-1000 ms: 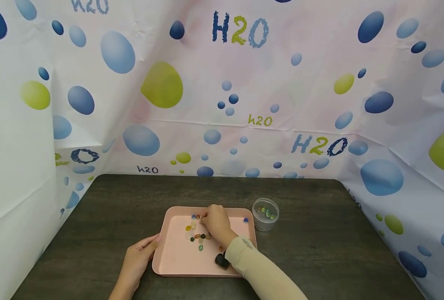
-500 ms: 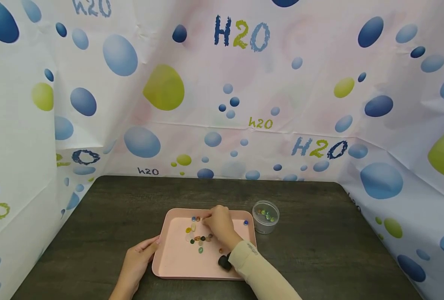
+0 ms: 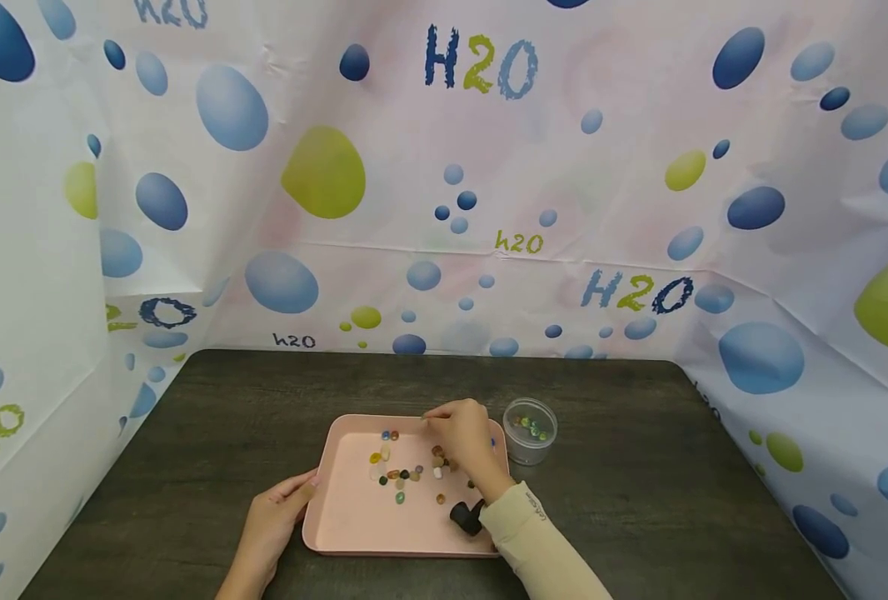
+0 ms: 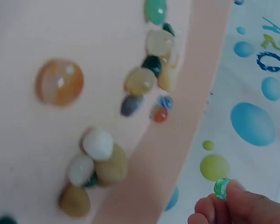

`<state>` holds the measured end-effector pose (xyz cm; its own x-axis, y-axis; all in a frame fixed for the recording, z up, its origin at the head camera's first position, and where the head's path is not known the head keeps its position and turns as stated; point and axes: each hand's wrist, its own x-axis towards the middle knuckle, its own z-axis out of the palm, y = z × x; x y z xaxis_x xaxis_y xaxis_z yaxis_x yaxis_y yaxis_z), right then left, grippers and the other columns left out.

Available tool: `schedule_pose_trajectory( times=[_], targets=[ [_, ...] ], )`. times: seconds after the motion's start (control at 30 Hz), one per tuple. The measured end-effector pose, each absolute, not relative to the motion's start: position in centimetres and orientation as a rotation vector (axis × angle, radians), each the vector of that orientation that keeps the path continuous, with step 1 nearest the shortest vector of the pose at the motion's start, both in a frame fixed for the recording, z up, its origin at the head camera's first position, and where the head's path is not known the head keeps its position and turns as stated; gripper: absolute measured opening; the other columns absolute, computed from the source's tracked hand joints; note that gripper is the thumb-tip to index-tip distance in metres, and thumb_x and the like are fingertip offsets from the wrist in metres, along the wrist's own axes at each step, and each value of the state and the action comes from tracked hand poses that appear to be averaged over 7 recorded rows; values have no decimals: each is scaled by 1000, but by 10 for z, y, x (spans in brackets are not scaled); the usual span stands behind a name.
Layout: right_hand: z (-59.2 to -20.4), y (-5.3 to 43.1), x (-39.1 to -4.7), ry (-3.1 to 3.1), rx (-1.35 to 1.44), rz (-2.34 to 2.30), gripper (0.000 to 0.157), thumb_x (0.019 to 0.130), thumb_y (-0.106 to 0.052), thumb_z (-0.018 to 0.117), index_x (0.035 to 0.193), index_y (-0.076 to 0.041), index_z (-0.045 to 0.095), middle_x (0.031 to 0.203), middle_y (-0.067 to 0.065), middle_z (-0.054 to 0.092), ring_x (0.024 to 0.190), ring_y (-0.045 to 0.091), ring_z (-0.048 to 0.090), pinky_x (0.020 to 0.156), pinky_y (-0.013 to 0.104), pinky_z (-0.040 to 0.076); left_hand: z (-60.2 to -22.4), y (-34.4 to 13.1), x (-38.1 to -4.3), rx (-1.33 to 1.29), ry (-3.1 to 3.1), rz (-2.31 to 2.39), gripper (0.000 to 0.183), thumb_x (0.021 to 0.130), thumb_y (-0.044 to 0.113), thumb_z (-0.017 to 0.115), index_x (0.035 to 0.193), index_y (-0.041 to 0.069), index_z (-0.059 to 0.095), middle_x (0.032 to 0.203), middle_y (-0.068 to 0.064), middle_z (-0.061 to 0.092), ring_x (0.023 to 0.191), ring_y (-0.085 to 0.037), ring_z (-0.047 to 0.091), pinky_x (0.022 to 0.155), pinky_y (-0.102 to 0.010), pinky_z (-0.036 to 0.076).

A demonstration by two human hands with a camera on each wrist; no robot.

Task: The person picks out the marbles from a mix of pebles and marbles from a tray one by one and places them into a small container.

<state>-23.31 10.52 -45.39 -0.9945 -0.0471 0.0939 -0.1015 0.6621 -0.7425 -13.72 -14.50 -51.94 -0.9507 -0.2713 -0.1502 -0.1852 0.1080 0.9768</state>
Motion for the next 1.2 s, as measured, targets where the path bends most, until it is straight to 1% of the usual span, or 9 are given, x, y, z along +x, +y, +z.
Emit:
schedule_pose_trajectory(
  times=[0.17,0.23,0.33,0.4,0.47,0.57,0.67,0.9,1.2],
  targets=[
    [-446,117,-231,-2747,68,1317,10,89,-14,73,93,-11,81,99,15,77,44,11,24,45,23,26,-520,-145,-138,481,-2281,-1999,33,98,19,64,121,-4,68,119,-22,70,104,-25,71,78,-24,59],
    [-444,123,-230,-2732,33,1353,11,89,-15,73,94,-10,81,102,16,77,46,12,28,46,24,28,-520,-144,-138,482,-2280,-1997,33,98,18,63,121,-5,68,118,-22,71,103,-24,71,77,-23,59],
    [-441,135,-228,-2705,-7,1401,12,89,-16,74,97,-10,81,106,16,76,51,17,43,47,25,34,-521,-144,-138,479,-2279,-1994,32,98,17,63,120,-5,68,117,-22,71,101,-22,71,76,-22,58],
    [-439,144,-227,-2683,-40,1418,14,88,-19,75,98,-10,81,105,15,76,63,21,58,53,24,42,-521,-144,-138,476,-2273,-2000,32,97,16,63,120,-6,68,117,-22,71,99,-19,71,75,-21,58],
    [-437,154,-225,-2660,-74,1427,17,88,-22,76,100,-10,80,105,14,77,80,26,67,61,27,50,-521,-144,-138,474,-2271,-2006,32,97,16,63,120,-6,68,116,-22,71,96,-16,71,74,-19,57],
    [-433,169,-223,-2634,-120,1419,22,89,-27,75,103,-10,79,106,13,77,102,31,69,78,36,57,-521,-144,-137,467,-2276,-2004,33,98,17,63,121,-6,68,116,-22,71,94,-14,71,73,-18,57],
    [-432,182,-221,-2616,-148,1399,25,90,-29,74,107,-10,78,108,13,76,108,34,68,87,45,57,-521,-144,-137,462,-2279,-2002,33,98,18,63,121,-6,68,116,-22,71,96,-16,72,75,-19,57],
    [-436,208,-219,-2624,-225,1346,26,92,-26,72,110,-8,77,117,16,73,111,36,65,85,44,57,-521,-145,-137,447,-2270,-2019,34,98,18,63,122,-6,67,118,-22,71,100,-22,72,77,-21,58],
    [-445,223,-219,-2576,-268,1254,24,90,-23,75,105,-4,78,111,19,74,109,38,67,89,50,55,-521,-146,-138,457,-2277,-2007,35,98,19,62,122,-6,67,119,-23,70,99,-18,71,75,-18,57]
  ],
)
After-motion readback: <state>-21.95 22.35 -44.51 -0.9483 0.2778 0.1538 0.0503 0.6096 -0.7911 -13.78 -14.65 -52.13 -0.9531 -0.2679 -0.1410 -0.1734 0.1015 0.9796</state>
